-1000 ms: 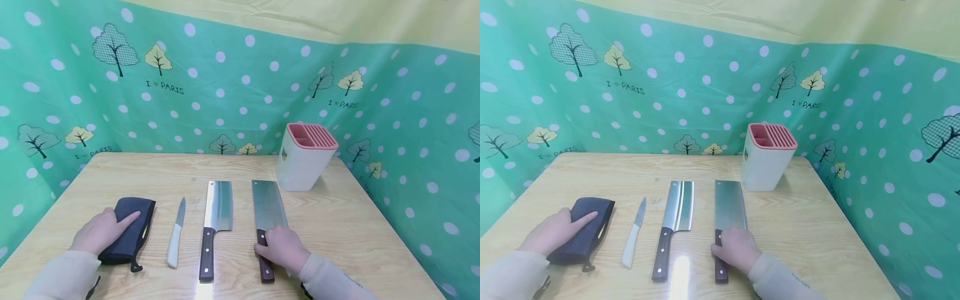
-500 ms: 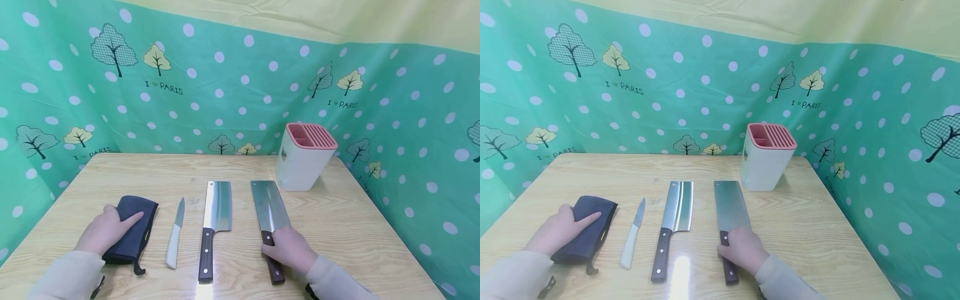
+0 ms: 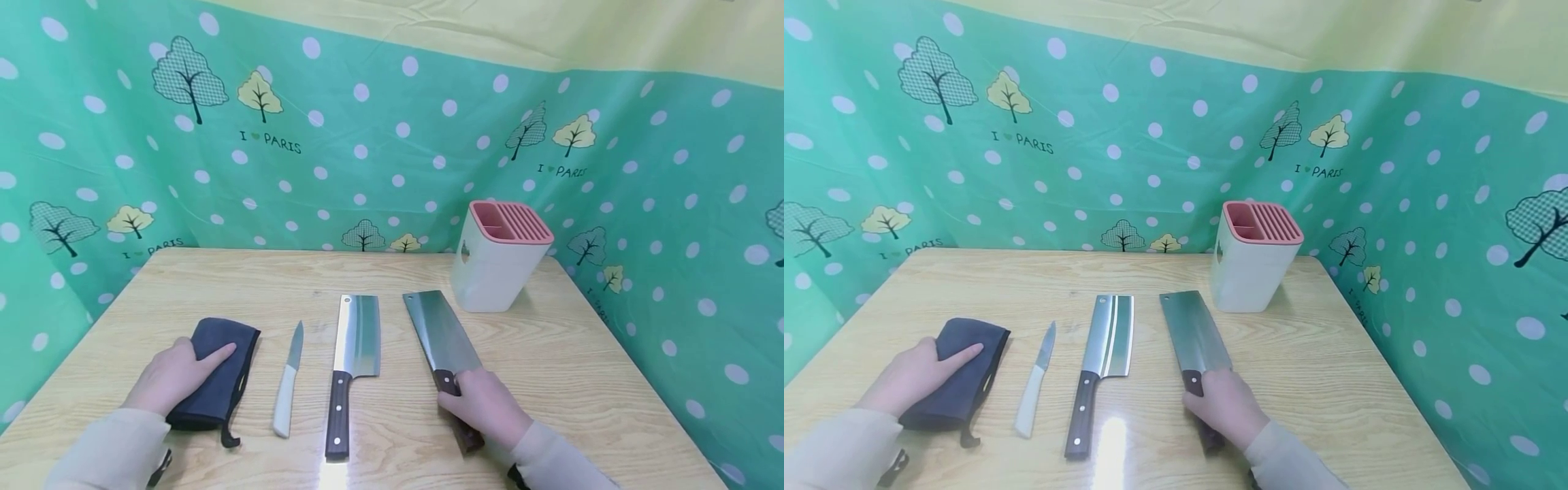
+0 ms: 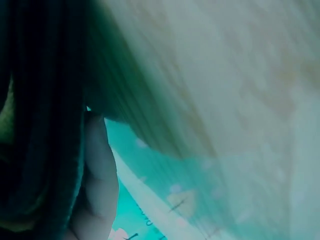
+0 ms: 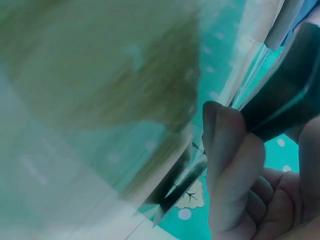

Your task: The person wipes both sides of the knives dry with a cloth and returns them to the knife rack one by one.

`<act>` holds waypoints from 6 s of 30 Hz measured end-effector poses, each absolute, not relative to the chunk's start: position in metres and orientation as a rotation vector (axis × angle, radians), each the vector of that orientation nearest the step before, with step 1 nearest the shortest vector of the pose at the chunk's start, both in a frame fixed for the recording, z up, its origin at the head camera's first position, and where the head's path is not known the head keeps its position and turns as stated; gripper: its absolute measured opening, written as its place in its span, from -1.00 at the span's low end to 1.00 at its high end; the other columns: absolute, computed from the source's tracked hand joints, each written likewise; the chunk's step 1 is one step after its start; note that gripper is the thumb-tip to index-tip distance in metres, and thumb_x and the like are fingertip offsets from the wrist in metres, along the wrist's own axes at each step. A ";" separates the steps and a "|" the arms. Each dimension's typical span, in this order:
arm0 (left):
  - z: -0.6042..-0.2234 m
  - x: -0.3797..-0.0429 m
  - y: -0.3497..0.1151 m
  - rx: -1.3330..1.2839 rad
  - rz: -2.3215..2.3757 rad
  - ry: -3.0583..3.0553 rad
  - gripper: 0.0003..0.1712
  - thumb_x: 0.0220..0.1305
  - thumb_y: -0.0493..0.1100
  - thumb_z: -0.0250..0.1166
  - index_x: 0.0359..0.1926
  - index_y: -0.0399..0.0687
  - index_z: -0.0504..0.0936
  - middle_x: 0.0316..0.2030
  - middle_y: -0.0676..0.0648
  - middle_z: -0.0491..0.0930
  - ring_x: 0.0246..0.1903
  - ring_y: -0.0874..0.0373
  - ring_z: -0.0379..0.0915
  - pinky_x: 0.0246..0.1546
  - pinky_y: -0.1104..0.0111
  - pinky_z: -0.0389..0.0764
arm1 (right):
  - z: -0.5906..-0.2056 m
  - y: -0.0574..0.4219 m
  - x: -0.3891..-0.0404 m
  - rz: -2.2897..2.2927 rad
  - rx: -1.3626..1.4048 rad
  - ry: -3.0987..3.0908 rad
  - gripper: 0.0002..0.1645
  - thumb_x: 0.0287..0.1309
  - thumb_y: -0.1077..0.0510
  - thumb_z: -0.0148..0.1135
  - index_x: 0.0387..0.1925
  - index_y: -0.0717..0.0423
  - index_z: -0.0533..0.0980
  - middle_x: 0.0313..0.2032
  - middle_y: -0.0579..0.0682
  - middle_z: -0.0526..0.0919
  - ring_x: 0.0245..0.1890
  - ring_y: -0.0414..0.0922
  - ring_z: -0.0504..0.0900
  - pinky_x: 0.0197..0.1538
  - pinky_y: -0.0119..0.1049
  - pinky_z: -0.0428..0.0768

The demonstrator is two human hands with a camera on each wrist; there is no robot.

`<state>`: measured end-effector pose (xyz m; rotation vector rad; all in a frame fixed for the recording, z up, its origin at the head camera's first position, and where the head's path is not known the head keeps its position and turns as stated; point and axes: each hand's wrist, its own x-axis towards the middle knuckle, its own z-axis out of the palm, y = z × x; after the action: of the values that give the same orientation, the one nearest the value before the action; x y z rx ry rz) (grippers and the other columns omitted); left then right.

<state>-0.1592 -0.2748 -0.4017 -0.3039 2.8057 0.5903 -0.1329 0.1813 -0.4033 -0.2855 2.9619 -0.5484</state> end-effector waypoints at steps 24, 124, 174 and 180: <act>-0.399 -0.159 -0.269 -0.254 0.759 2.733 0.36 0.08 0.55 -0.13 0.20 -0.79 -0.13 0.11 -0.74 0.04 0.01 -0.48 0.24 -0.14 -0.06 0.44 | -0.394 0.195 -0.140 -0.607 -0.087 2.926 -0.79 0.08 0.06 0.04 -0.52 0.12 0.38 -0.70 -0.03 0.39 -0.76 -0.16 0.32 -0.69 -0.32 0.27; -0.319 -0.175 -0.123 0.189 1.336 2.567 -0.25 0.00 0.36 0.24 0.00 -0.08 0.32 -0.45 -0.13 0.53 -0.62 0.07 0.52 -0.61 0.23 0.55 | -0.379 0.160 -0.140 -0.296 -0.804 3.291 -0.70 0.07 -0.11 0.16 -0.57 -0.09 0.33 -0.77 -0.30 0.19 -0.80 -0.37 0.12 -0.77 -0.44 0.08; -0.330 -0.186 -0.083 0.122 1.338 2.706 -0.22 0.04 0.40 0.18 0.05 -0.08 0.31 -0.35 -0.12 0.52 -0.56 0.10 0.48 -0.54 0.30 0.51 | -0.370 0.132 -0.150 -0.201 -1.310 3.301 -0.65 0.07 -0.19 0.15 -0.57 -0.09 0.32 -0.73 -0.32 0.29 -0.79 -0.37 0.17 -0.75 -0.50 0.05; -0.330 -0.185 -0.082 0.110 1.295 2.741 -0.23 0.03 0.37 0.20 0.05 -0.09 0.31 -0.36 -0.11 0.52 -0.56 0.11 0.47 -0.54 0.32 0.50 | -0.372 0.132 -0.150 -0.210 -1.313 3.321 -0.64 0.05 -0.20 0.17 -0.58 -0.10 0.32 -0.73 -0.33 0.30 -0.79 -0.37 0.17 -0.75 -0.49 0.02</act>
<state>-0.1847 -0.0823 -0.3297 0.1104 2.7406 1.2954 -0.1498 0.1316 -0.3725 -1.3131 3.3207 -0.2100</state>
